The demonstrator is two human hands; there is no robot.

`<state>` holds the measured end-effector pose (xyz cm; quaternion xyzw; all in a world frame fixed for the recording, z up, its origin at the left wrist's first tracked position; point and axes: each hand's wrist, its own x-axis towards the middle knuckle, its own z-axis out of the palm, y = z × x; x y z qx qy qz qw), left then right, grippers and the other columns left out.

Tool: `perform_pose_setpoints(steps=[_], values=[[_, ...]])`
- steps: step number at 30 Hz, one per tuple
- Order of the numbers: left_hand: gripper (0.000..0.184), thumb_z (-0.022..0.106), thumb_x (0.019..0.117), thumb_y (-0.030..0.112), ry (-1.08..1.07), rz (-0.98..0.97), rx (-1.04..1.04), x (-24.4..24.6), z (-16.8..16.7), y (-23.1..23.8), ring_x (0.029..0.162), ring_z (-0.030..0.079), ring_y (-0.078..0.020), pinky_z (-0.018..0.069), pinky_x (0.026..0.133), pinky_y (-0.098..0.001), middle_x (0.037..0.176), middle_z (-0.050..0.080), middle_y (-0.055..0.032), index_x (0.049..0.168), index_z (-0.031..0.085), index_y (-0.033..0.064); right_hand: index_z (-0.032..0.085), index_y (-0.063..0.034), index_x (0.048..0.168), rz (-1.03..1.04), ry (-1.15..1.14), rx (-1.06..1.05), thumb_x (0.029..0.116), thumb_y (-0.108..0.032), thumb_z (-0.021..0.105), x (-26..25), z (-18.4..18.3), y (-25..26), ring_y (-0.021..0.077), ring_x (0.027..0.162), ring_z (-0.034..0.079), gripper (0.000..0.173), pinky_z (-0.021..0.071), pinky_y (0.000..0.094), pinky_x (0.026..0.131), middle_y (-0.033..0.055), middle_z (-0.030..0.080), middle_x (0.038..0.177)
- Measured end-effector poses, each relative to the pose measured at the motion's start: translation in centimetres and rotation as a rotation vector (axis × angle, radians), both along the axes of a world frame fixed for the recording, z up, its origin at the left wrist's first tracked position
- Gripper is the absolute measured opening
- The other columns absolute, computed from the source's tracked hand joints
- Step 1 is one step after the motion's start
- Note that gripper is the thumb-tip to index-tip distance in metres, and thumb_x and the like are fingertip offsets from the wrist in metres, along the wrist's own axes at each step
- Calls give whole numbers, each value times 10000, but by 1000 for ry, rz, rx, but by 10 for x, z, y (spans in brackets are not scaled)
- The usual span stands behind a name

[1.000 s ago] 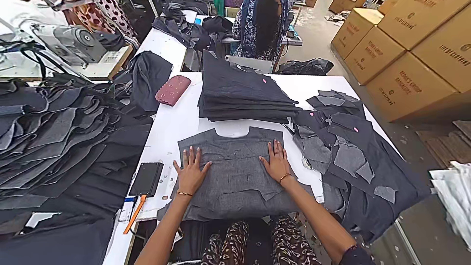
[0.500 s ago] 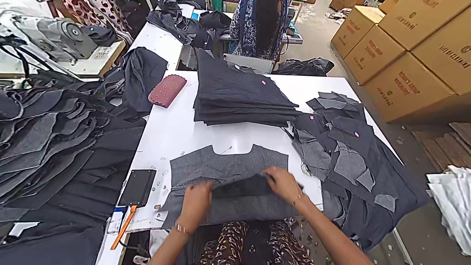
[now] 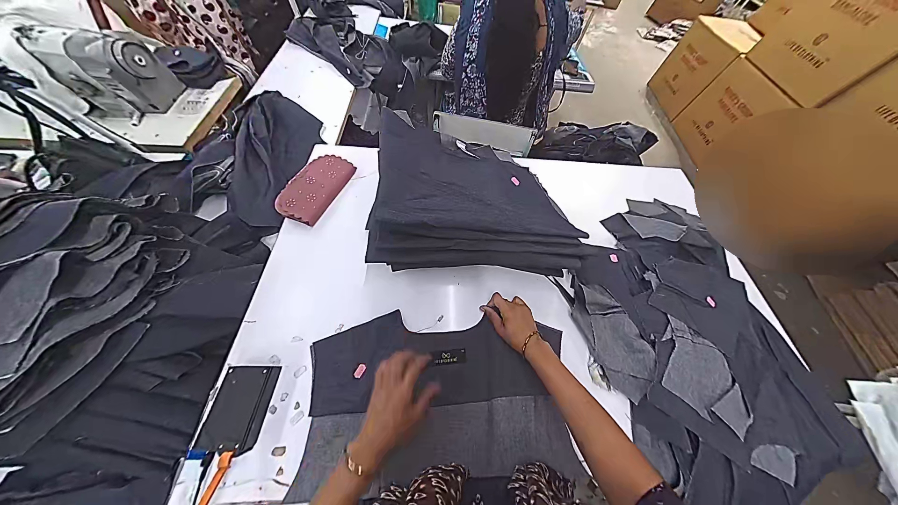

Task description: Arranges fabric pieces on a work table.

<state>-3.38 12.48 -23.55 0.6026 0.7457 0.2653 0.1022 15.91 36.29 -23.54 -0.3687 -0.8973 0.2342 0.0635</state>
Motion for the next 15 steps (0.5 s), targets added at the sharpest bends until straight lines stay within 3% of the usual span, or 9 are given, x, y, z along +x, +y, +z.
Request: perform_pose_setpoints(steps=[2, 4, 7, 9, 10, 12, 13, 15], values=[[679, 552, 906, 644, 104, -45, 44, 8, -26, -32, 1180, 640, -420, 481, 993, -618, 1261, 674, -200, 1314, 681, 116, 681, 31, 998, -57, -10, 23, 1046, -311, 524, -4, 1, 1, 354, 789, 714, 380, 490, 536, 807, 184, 713, 802], [799, 424, 927, 727, 166, 41, 10, -21, -38, -42, 1273, 585, -442, 401, 1068, -658, 1333, 641, -222, 1381, 636, 104, 678, 35, 1027, -143, -26, 32, 1053, -314, 508, -11, 2, 3, 366, 805, 719, 389, 508, 546, 794, 191, 716, 818], [867, 318, 942, 747, 202, 123, -39, -61, -45, -30, 1382, 500, -422, 296, 1142, -663, 1429, 584, -212, 1467, 560, 100, 690, 1, 1127, -198, -4, 60, 1052, -315, 516, -18, 0, -3, 380, 1029, 687, 368, 496, 554, 902, 195, 720, 1050], [905, 266, 941, 774, 215, 130, -76, -73, -47, -24, 1449, 434, -375, 232, 1177, -656, 1513, 523, -170, 1525, 493, 120, 697, -48, 1235, -61, 81, 66, 1038, -286, 536, -9, 1, -39, 381, 1246, 608, 349, 455, 566, 1062, 182, 678, 1268], [920, 246, 939, 784, 217, 137, -97, -76, -48, -22, 1475, 402, -349, 204, 1190, -652, 1553, 486, -142, 1544, 464, 127, 705, -74, 1242, 39, 116, 55, 1036, -266, 543, 0, 6, -68, 358, 1280, 592, 326, 445, 549, 1093, 163, 671, 1297], [940, 222, 940, 791, 218, 152, -115, -79, -51, -20, 1504, 363, -317, 168, 1199, -650, 1603, 431, -106, 1568, 424, 121, 752, -138, 1177, 247, 190, 46, 999, -189, 587, 31, 9, -130, 310, 1189, 657, 248, 514, 511, 1030, 123, 716, 1193], [949, 216, 938, 793, 217, 154, -123, -81, -51, -20, 1513, 347, -312, 154, 1199, -654, 1618, 409, -97, 1578, 405, 118, 749, -187, 1169, 296, 166, 51, 1002, -217, 589, 49, 5, -153, 286, 1145, 674, 233, 529, 498, 989, 96, 721, 1158], [963, 217, 927, 802, 218, 155, -125, -85, -51, -17, 1516, 340, -312, 148, 1193, -667, 1624, 402, -89, 1585, 392, 121, 726, -251, 1219, 183, 60, 106, 990, -355, 603, 78, -3, -163, 299, 1103, 683, 281, 545, 517, 916, 95, 715, 1156]])
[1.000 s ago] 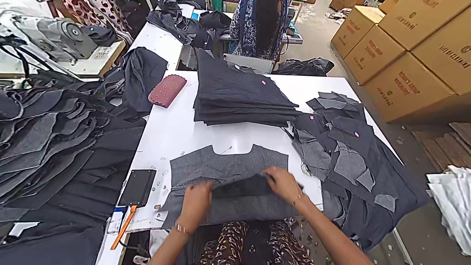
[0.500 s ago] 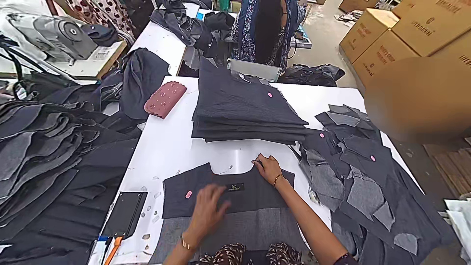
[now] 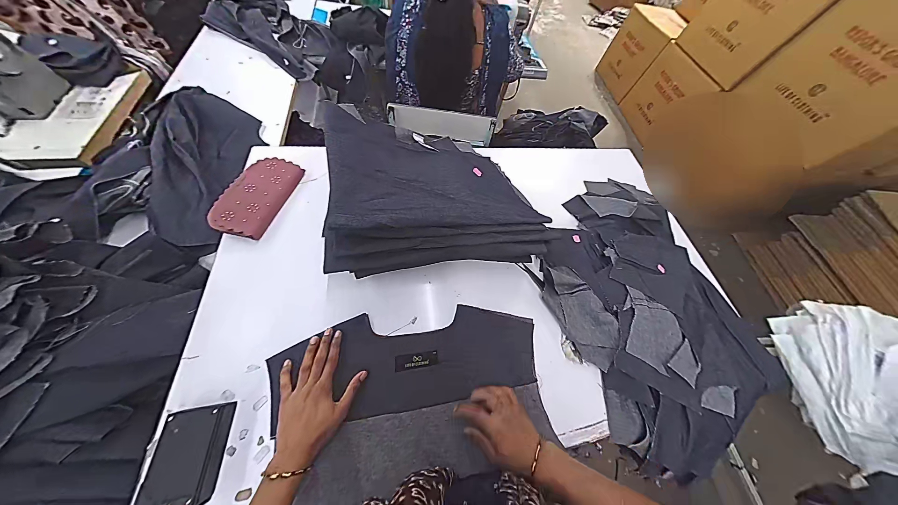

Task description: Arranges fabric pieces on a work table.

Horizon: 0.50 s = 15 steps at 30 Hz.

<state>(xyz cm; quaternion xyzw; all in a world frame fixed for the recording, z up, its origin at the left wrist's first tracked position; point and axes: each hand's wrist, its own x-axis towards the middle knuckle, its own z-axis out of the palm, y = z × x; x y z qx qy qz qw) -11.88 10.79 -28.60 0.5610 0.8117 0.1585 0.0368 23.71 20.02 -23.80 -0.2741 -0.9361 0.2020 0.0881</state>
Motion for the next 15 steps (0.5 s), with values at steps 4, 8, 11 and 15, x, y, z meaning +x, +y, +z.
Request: perform_pose_setpoints(steps=[4, 8, 11, 15], values=[[984, 217, 909, 823, -11, 2, -12, -5, 0, 5, 1531, 310, -303, 119, 1193, -676, 1635, 383, -80, 1601, 363, 139, 586, -270, 1450, -348, -174, 23, 982, -623, 446, 2, -3, 62, 402, 1324, 537, 603, 433, 602, 1046, 156, 592, 1418], [988, 209, 912, 820, -38, 3, -33, -9, 2, 8, 1538, 291, -308, 102, 1204, -674, 1645, 365, -80, 1604, 353, 129, 377, -233, 1598, -369, -276, -38, 1008, -640, 357, -8, 0, 93, 308, 1521, 314, 717, 299, 561, 1171, 68, 362, 1646], [977, 215, 924, 804, -49, 17, 0, -12, 1, 0, 1536, 295, -321, 111, 1206, -670, 1638, 374, -97, 1598, 361, 113, 292, -88, 1620, -402, -255, -17, 1027, -613, 329, 8, -5, 88, 264, 1563, 233, 793, 164, 566, 1249, 77, 259, 1691], [946, 218, 946, 773, -64, 65, 17, -21, -4, -21, 1546, 253, -355, 104, 1198, -685, 1654, 334, -118, 1610, 327, 108, 291, -60, 1614, -506, -227, 23, 1020, -623, 334, 37, -10, 87, 235, 1560, 245, 819, 152, 558, 1256, 81, 281, 1682]])
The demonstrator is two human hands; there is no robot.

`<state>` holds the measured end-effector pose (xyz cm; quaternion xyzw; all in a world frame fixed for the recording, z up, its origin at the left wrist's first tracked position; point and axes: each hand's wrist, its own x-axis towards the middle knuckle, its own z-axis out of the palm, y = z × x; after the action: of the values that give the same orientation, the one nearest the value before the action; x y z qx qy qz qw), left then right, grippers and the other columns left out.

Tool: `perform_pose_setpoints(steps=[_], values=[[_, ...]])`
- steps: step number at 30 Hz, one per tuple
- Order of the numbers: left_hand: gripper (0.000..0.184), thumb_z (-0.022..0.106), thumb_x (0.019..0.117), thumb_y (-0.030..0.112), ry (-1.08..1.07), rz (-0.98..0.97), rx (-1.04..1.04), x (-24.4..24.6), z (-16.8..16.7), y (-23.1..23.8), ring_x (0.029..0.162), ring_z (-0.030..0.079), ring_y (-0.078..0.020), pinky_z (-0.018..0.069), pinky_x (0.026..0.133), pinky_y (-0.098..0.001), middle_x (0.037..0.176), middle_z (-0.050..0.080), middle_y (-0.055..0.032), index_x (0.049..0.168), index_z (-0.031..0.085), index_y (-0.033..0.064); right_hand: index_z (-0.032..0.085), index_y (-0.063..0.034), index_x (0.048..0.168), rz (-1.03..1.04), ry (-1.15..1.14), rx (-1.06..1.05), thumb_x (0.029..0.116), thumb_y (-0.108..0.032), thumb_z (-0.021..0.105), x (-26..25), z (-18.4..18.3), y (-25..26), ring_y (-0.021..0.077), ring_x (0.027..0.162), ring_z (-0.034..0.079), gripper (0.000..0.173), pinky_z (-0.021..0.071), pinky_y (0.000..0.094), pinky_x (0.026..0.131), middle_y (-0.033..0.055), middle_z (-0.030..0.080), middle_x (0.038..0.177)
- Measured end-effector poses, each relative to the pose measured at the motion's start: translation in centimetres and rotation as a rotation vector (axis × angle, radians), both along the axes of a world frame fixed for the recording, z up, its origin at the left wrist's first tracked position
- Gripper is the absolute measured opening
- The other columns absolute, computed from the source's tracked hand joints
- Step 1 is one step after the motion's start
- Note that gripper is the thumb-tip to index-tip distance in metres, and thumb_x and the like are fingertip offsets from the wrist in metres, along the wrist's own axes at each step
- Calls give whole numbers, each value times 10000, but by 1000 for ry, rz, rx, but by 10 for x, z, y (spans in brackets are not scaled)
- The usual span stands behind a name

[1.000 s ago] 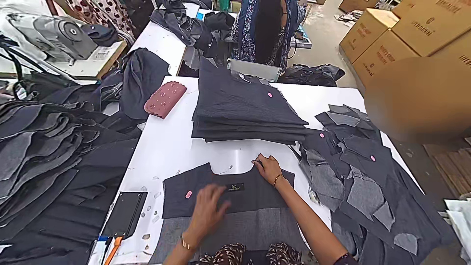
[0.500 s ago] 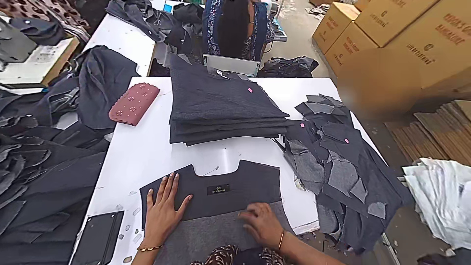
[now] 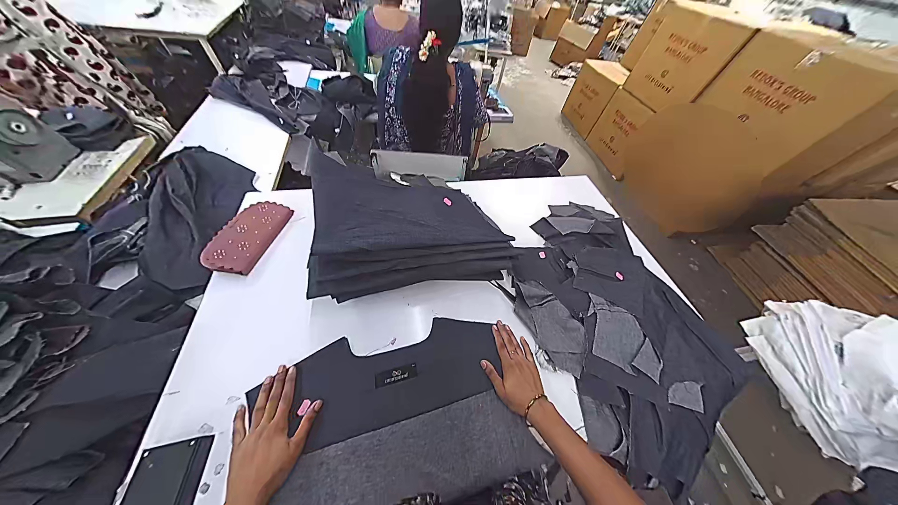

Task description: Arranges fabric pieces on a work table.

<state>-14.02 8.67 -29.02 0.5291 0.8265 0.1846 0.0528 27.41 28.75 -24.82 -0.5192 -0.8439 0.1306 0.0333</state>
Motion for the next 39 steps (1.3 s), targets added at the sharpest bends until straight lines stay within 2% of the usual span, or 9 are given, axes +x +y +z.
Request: perform_pose_setpoints(steps=[6, 9, 15, 18, 22, 24, 28, 31, 39], values=[[847, 268, 1013, 622, -38, 141, 34, -6, 2, 9, 1533, 240, -436, 100, 1192, -706, 1640, 307, -229, 1586, 319, -1, 220, -47, 1628, -108, -32, -96, 1020, -618, 373, -13, 10, 22, 231, 1581, 166, 848, 95, 513, 1277, 99, 205, 1704], [633, 551, 1001, 446, -52, 232, 5, -5, 23, 21, 1314, 481, -557, 330, 1055, -731, 1362, 532, -378, 1360, 568, -75, 147, 23, 1618, -237, -90, -224, 1015, -635, 397, -34, 33, 14, 317, 1588, 95, 927, 92, 507, 1273, 195, 83, 1708], [346, 672, 996, 241, -544, -175, -108, 88, 159, 37, 853, 670, -379, 520, 829, -563, 890, 682, -251, 1083, 657, -93, 262, 111, 1553, 106, 870, -408, 769, -375, 887, -117, 83, -150, 372, 1355, 530, 1115, 484, 459, 1100, 322, 385, 1551], [213, 652, 972, 148, -860, -231, 252, 146, 213, 20, 627, 611, -70, 524, 644, -284, 713, 651, -12, 1076, 588, -26, 522, 137, 1354, 70, 1117, -467, 900, -119, 722, -131, 115, -190, 238, 1131, 670, 558, 523, 385, 1015, 257, 668, 1219], [863, 841, 800, 373, -977, -635, 696, 147, 234, 10, 1308, 560, -114, 523, 1042, -341, 1419, 582, -30, 1461, 409, 24, 683, 44, 1116, 63, 1240, -513, 1024, -44, 530, -65, 197, -162, -18, 935, 653, 200, 532, 198, 899, 22, 722, 992], [958, 889, 725, 445, -971, -898, 583, 171, 229, 14, 1330, 525, -62, 469, 1106, -303, 1467, 560, -1, 1498, 457, 77, 703, 3, 1079, 238, 1230, -569, 1014, -18, 502, -28, 229, -162, -51, 880, 659, 212, 555, 187, 852, -57, 730, 940], [436, 855, 788, 234, -711, -949, 263, 235, 206, 28, 1022, 703, -120, 479, 1080, -365, 1035, 757, -96, 1093, 718, -46, 754, -259, 1116, 431, 1310, 7, 1029, -291, 556, 43, 296, -185, -125, 993, 629, 218, 530, 135, 890, -213, 726, 1063], [275, 794, 859, 200, -690, -860, 227, 230, 176, 39, 955, 729, -243, 448, 1097, -493, 916, 756, -162, 943, 752, -59, 745, -341, 1047, 0, 1684, 377, 1017, -380, 546, 111, 319, -213, -45, 931, 696, 205, 592, 183, 817, -172, 759, 1008], [175, 576, 989, 510, -1084, -461, 935, 147, 262, -52, 765, 643, 102, 544, 690, -110, 865, 694, 237, 998, 698, 384, 673, -134, 925, -513, 1182, 562, 1002, -49, 541, 170, 282, -228, -126, 765, 650, 175, 561, 103, 745, -206, 702, 798]])
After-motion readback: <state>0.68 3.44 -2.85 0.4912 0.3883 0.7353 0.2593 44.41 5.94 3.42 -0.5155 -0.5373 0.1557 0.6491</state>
